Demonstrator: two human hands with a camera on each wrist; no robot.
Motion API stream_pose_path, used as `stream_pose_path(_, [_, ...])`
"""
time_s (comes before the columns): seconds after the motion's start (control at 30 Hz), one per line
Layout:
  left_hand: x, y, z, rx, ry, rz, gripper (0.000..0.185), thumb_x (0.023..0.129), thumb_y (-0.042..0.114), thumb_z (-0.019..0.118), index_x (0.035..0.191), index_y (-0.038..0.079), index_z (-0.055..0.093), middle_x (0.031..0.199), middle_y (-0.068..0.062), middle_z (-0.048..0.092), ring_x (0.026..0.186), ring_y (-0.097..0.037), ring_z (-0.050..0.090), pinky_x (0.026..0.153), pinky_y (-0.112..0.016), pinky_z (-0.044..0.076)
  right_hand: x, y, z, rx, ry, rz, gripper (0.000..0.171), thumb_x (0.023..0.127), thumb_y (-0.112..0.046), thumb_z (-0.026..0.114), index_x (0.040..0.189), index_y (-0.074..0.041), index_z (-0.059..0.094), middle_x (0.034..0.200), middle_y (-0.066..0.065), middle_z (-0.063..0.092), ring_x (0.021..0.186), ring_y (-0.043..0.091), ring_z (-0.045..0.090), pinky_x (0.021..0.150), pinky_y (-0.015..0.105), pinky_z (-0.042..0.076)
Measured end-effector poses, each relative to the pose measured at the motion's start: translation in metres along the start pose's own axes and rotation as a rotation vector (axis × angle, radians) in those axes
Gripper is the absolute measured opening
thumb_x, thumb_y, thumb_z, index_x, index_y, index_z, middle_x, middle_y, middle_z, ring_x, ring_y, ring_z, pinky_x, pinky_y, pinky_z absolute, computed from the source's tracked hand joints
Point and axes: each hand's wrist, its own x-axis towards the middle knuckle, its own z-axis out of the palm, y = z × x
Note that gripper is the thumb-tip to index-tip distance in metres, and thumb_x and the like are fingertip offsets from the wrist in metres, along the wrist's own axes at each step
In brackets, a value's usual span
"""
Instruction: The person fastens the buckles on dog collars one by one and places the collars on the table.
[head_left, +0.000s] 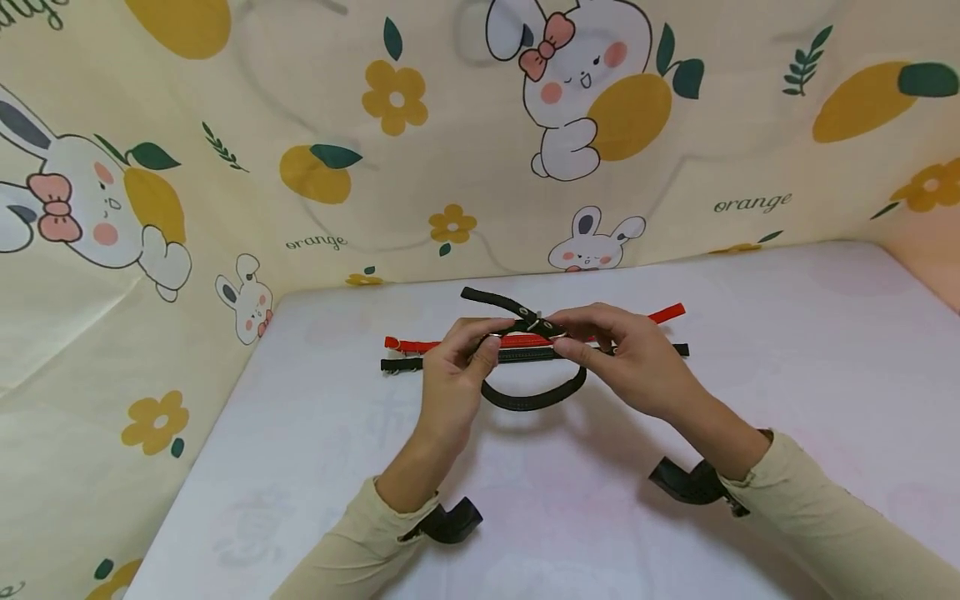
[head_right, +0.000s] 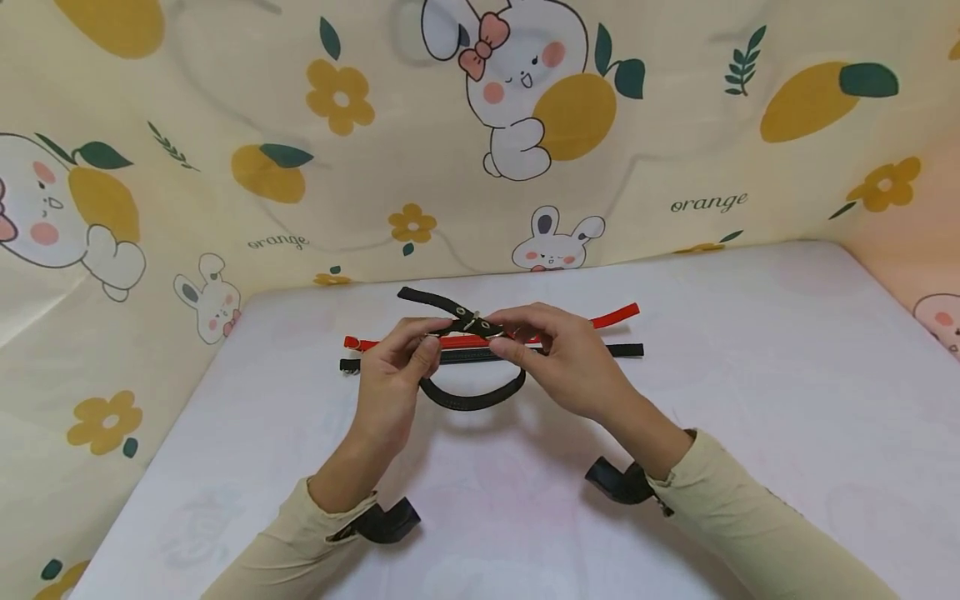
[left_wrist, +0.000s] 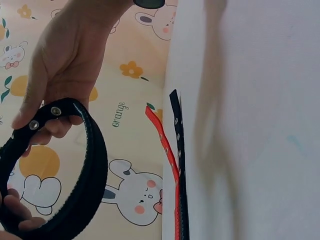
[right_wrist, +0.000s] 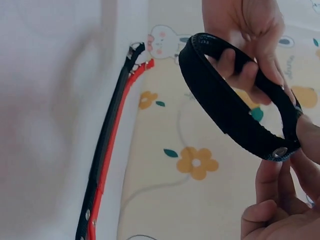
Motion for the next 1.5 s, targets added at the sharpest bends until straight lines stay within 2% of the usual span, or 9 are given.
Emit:
stream_pose_path(0.2, [0.002,0.003,-0.005,-0.052,0.039,-0.041,0.023,0.095,0.0,0.061,0.117,-0.004,0.067,0.084,0.006,0.056,0.074,-0.012,0.048,0.067,-0.019,0.042,0.003,-0.001,-0.008,-0.01,-0.018,0.039,0.031,0.093,-0.031,0.071,0.124,-0.024,0.069,0.103,-0.004,0.072,0.086,0.013,0.058,0.073,0.022,0.046])
stream_pose_path(0.37, [0.001,0.004,-0.005,-0.093,0.052,-0.076,0.023,0.094,-0.004,0.061,0.117,-0.008,0.063,0.084,0.003,0.058,0.076,-0.012,0.051,0.069,-0.019,0.045,0.003,-0.002,-0.01,-0.019,-0.014,0.062,0.027,0.093,-0.033,0.071,0.119,-0.024,0.071,0.098,-0.004,0.072,0.088,0.014,0.056,0.075,0.022,0.045])
stream_pose_path(0.47, [0.002,0.004,-0.005,-0.107,0.062,-0.092,0.026,0.094,-0.005,0.061,0.119,-0.007,0.061,0.093,0.003,0.061,0.083,-0.012,0.055,0.073,-0.019,0.049,0.003,-0.002,-0.01,-0.017,-0.014,0.07,0.026,0.093,-0.033,0.071,0.118,-0.025,0.071,0.098,-0.005,0.072,0.089,0.013,0.055,0.077,0.023,0.044])
stream_pose_path(0.63, [0.003,0.005,-0.006,-0.113,0.074,-0.136,0.033,0.094,-0.003,0.062,0.127,0.0,0.057,0.118,-0.004,0.064,0.105,-0.014,0.062,0.084,-0.019,0.054,0.004,0.0,-0.012,-0.02,-0.024,0.077,0.026,0.093,-0.032,0.071,0.118,-0.024,0.071,0.103,-0.005,0.073,0.089,0.014,0.057,0.077,0.023,0.045])
stream_pose_path(0.8, [0.005,0.005,-0.007,-0.114,0.059,-0.188,0.037,0.092,-0.002,0.065,0.128,0.001,0.059,0.125,-0.011,0.063,0.112,-0.017,0.062,0.091,-0.02,0.054,0.006,0.003,-0.013,-0.01,-0.033,0.08,0.025,0.093,-0.028,0.072,0.117,-0.02,0.07,0.107,-0.002,0.073,0.089,0.013,0.061,0.076,0.021,0.048])
stream_pose_path(1.03, [0.007,0.003,-0.007,-0.131,0.053,-0.227,0.035,0.089,-0.004,0.069,0.124,-0.003,0.064,0.118,-0.007,0.065,0.109,-0.017,0.062,0.092,-0.019,0.054,0.008,0.006,-0.013,0.017,-0.066,0.078,0.025,0.092,-0.026,0.072,0.116,-0.018,0.07,0.106,0.0,0.072,0.092,0.012,0.067,0.081,0.019,0.053])
stream_pose_path(1.3, [0.008,0.001,-0.009,-0.105,0.106,-0.203,0.034,0.086,-0.003,0.072,0.12,-0.002,0.067,0.114,-0.006,0.069,0.104,-0.016,0.064,0.09,-0.019,0.055,0.009,0.003,-0.014,0.017,-0.114,0.053,0.031,0.09,-0.029,0.075,0.12,-0.022,0.068,0.114,0.0,0.071,0.098,0.015,0.067,0.085,0.023,0.053])
stream_pose_path(1.5, [0.008,-0.002,-0.009,-0.086,0.125,-0.206,0.035,0.083,-0.006,0.074,0.117,-0.003,0.068,0.108,-0.003,0.071,0.097,-0.015,0.066,0.087,-0.02,0.056,0.009,-0.006,-0.018,-0.042,-0.06,0.031,0.036,0.09,-0.033,0.075,0.123,-0.023,0.066,0.121,-0.005,0.068,0.103,0.014,0.064,0.089,0.026,0.049])
